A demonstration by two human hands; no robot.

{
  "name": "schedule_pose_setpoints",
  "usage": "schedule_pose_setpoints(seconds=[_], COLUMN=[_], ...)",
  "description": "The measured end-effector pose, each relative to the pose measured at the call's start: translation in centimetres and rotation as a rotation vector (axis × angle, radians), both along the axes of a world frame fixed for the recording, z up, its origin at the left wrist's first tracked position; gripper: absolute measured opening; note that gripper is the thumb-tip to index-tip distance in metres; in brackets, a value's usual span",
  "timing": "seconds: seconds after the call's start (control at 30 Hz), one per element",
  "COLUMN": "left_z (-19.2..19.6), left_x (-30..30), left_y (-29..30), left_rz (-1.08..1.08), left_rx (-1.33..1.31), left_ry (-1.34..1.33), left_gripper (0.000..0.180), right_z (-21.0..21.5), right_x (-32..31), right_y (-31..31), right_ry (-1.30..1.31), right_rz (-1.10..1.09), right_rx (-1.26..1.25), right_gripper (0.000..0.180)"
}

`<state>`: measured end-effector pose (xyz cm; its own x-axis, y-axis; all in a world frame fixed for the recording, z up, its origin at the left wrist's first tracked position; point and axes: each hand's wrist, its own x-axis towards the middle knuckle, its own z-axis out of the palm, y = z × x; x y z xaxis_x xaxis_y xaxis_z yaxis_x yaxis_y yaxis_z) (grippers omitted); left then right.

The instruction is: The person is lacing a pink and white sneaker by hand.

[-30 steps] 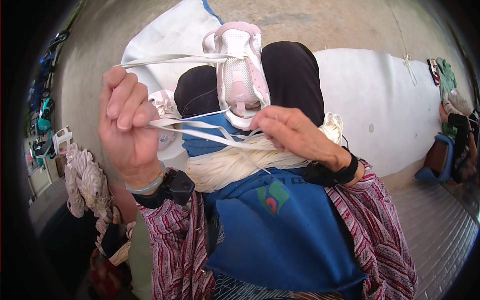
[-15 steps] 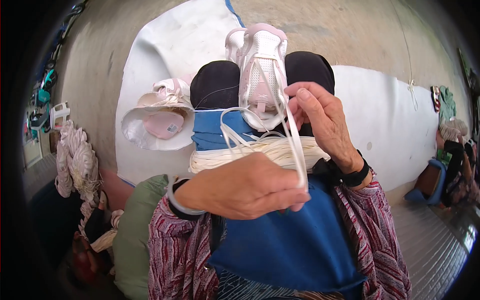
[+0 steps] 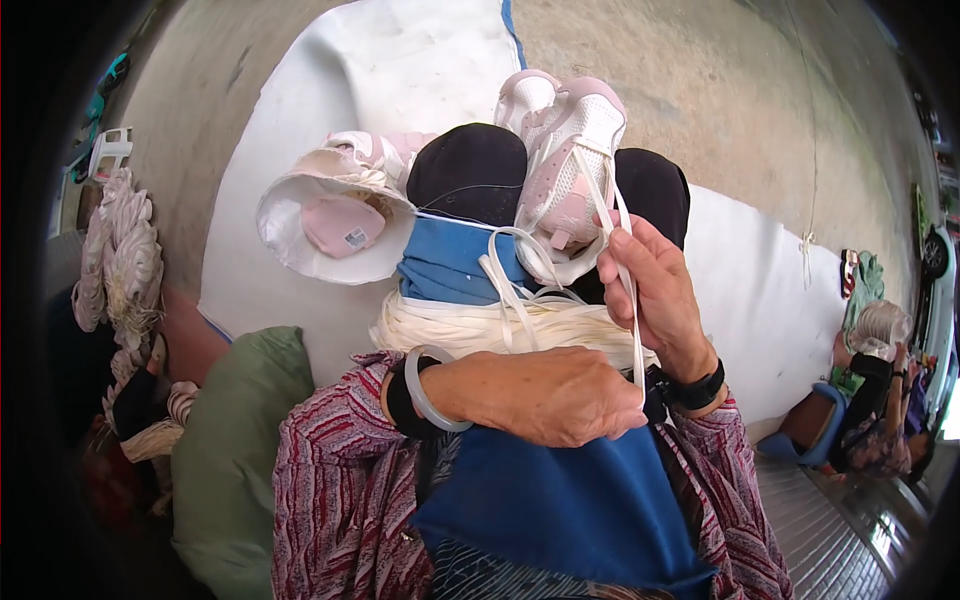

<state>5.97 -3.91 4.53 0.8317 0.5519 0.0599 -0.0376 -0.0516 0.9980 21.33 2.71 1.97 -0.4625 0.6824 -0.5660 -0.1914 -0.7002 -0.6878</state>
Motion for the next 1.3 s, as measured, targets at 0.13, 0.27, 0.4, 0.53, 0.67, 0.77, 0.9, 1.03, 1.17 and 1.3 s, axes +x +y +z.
schedule_pose_setpoints(seconds=[0.13,0.27,0.4,0.53,0.67,0.77,0.9,1.03,1.17,1.3], left_z=[-0.1,-0.6,1.7,-3.5,-3.4,-3.4,-3.6,-3.0,-0.4,3.5], left_x=[0.4,-0.2,-2.4,-3.9,-3.7,-3.3,-4.2,-8.1,-16.4,-26.0], left_y=[0.2,0.0,2.0,3.1,6.4,7.5,6.7,5.6,2.3,-2.8], left_rz=[0.003,-0.002,0.018,0.944,0.638,0.543,0.667,0.914,1.031,1.019], left_rx=[0.064,-0.127,-0.297,-0.281,-0.237,-0.115,-0.379,-0.597,-0.552,-0.411], left_ry=[0.007,0.013,0.389,0.184,0.378,0.501,0.325,-0.313,-0.732,-1.101], left_gripper=[0.029,0.026,0.027,0.042,0.038,0.037,0.031,0.029,0.014,0.009], right_z=[-0.1,-0.1,0.8,-0.3,-1.0,-0.5,0.1,-2.2,-2.4,-5.5], right_x=[-0.7,-0.6,-0.1,-0.7,-1.7,-0.8,1.2,4.1,8.4,11.3], right_y=[-0.3,0.0,0.2,-0.5,-0.7,-0.4,1.2,3.6,5.3,6.8], right_ry=[0.084,0.094,-0.229,-0.477,-0.568,-0.631,-0.417,0.045,-0.392,-0.403], right_rz=[-0.088,-0.144,0.204,0.317,0.313,0.364,0.163,-0.171,-0.175,-0.141], right_rx=[-0.019,0.025,0.152,0.882,1.139,1.185,0.929,0.349,0.292,0.182], right_gripper=[0.029,0.026,0.019,0.017,0.018,0.021,0.016,0.021,0.02,0.019])
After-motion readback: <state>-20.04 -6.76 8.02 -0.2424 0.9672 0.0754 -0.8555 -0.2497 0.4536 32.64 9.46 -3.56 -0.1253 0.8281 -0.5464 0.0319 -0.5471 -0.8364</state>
